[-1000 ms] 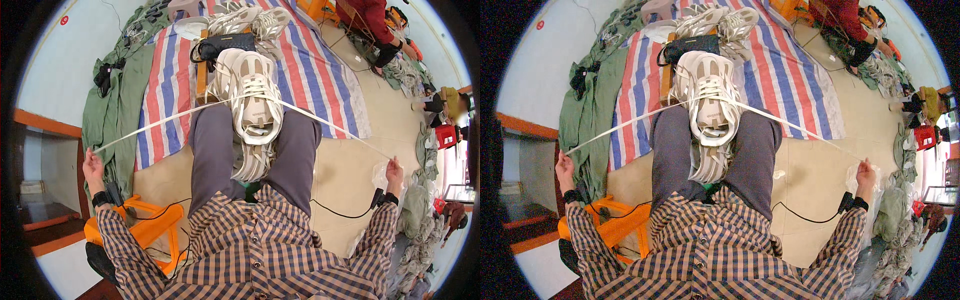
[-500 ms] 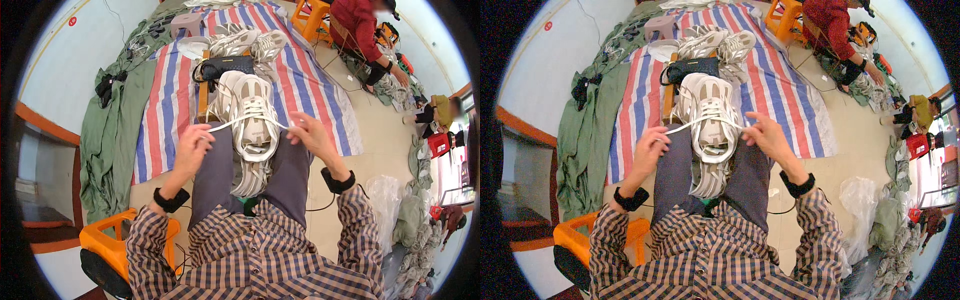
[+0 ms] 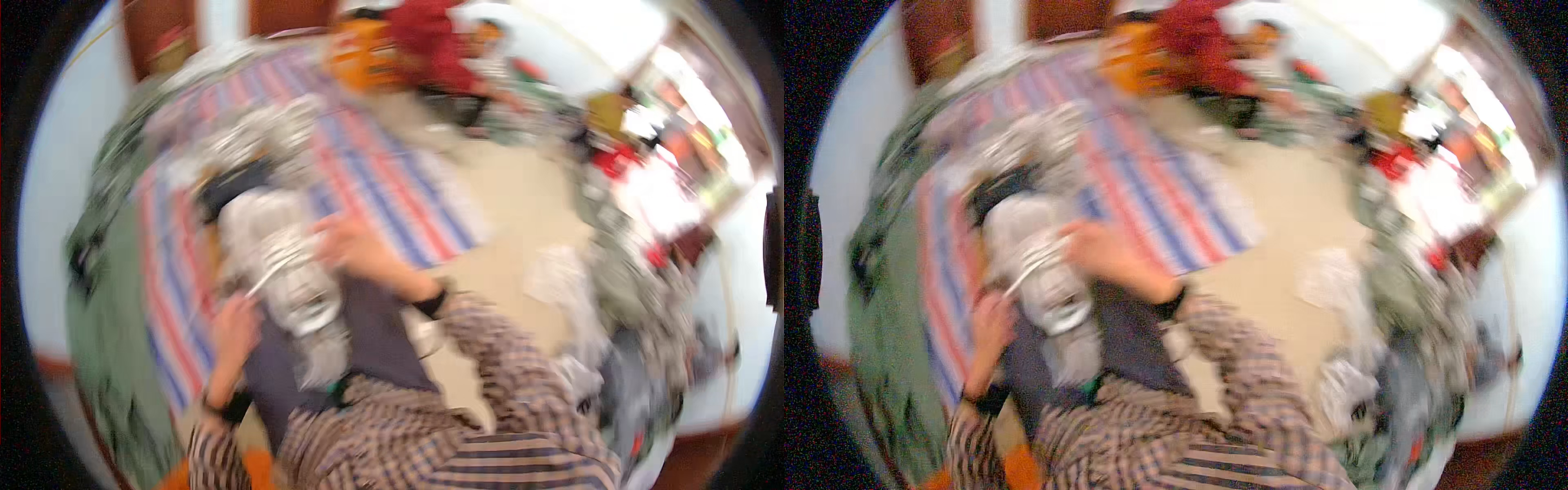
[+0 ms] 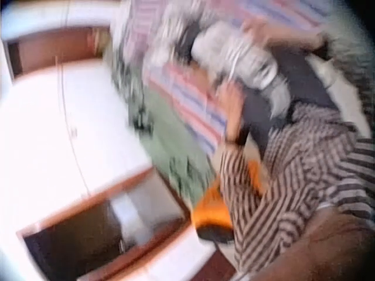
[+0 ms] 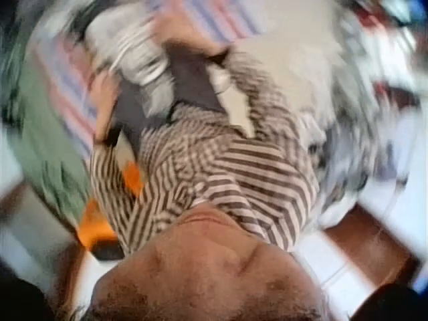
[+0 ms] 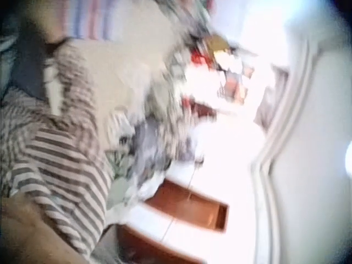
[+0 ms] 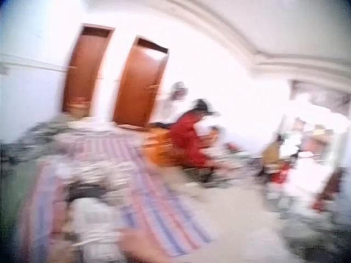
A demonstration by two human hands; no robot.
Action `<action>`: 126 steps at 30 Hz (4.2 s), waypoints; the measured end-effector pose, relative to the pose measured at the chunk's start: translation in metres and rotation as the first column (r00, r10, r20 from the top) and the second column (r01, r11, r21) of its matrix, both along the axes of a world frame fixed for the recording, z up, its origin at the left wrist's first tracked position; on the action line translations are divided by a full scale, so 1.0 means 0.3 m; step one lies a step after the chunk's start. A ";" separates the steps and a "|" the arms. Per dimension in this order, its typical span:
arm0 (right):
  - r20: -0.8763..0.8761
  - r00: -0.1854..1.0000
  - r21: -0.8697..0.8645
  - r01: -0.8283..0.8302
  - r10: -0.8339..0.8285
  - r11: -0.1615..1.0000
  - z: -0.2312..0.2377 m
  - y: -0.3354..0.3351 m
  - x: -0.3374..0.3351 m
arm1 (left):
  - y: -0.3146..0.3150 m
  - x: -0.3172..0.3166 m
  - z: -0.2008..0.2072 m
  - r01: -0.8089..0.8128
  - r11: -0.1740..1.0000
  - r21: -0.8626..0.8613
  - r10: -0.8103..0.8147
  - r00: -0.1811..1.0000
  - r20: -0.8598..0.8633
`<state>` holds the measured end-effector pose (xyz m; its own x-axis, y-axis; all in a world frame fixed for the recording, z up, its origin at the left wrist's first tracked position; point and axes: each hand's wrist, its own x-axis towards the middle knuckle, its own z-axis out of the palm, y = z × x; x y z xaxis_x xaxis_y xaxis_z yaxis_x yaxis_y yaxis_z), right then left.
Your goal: Thread laces through the eyelets of a shoe.
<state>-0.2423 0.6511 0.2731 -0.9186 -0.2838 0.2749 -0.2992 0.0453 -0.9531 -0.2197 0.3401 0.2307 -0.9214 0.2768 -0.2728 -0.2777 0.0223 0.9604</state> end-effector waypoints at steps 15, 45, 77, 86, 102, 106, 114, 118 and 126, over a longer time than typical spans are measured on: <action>0.193 0.961 0.053 0.193 -0.200 0.980 0.075 -0.014 0.114 | 0.031 0.012 0.082 -0.053 0.952 -0.302 -0.068 0.925 -0.375; 0.194 0.957 -0.063 0.233 -0.217 0.971 0.003 -0.012 0.117 | 0.037 0.040 0.082 -0.109 0.935 -0.339 -0.054 0.898 -0.438; 0.025 0.981 0.641 0.132 -0.192 0.756 0.106 -0.079 -0.058 | 0.065 0.091 0.120 -0.209 0.873 -0.441 -0.087 0.822 -0.563; -0.189 0.982 0.885 0.183 -0.028 0.429 0.137 -0.086 -0.089 | 0.082 0.091 0.143 -0.210 0.862 -0.461 -0.105 0.816 -0.568; -0.511 0.857 0.678 0.357 0.063 0.642 0.156 -0.228 0.023 | 0.060 0.037 0.150 -0.107 0.831 -0.546 -0.202 0.856 -0.475; -0.505 0.855 0.723 0.343 0.120 0.600 0.099 -0.264 -0.025 | 0.097 -0.019 0.171 -0.112 0.713 -0.692 -0.321 0.826 -0.464; -0.137 0.980 0.593 0.199 -0.146 0.780 0.058 -0.231 -0.075 | 0.152 -0.095 0.186 -0.239 0.558 -0.794 -0.381 0.777 -0.502; -0.102 0.985 0.452 0.173 -0.142 0.875 0.080 -0.211 -0.027 | 0.156 -0.110 0.177 -0.249 0.559 -0.791 -0.415 0.742 -0.526; -0.370 0.916 0.531 0.347 -0.157 0.773 0.058 -0.148 0.095 | 0.232 -0.171 0.254 -0.297 0.256 -0.920 -0.819 0.439 -0.369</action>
<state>-0.2138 0.6066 0.2904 -0.8839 -0.2440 0.3990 -0.4515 0.6676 -0.5920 -0.2710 0.4097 0.3069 -0.7178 0.6856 0.1216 0.6861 0.7262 -0.0440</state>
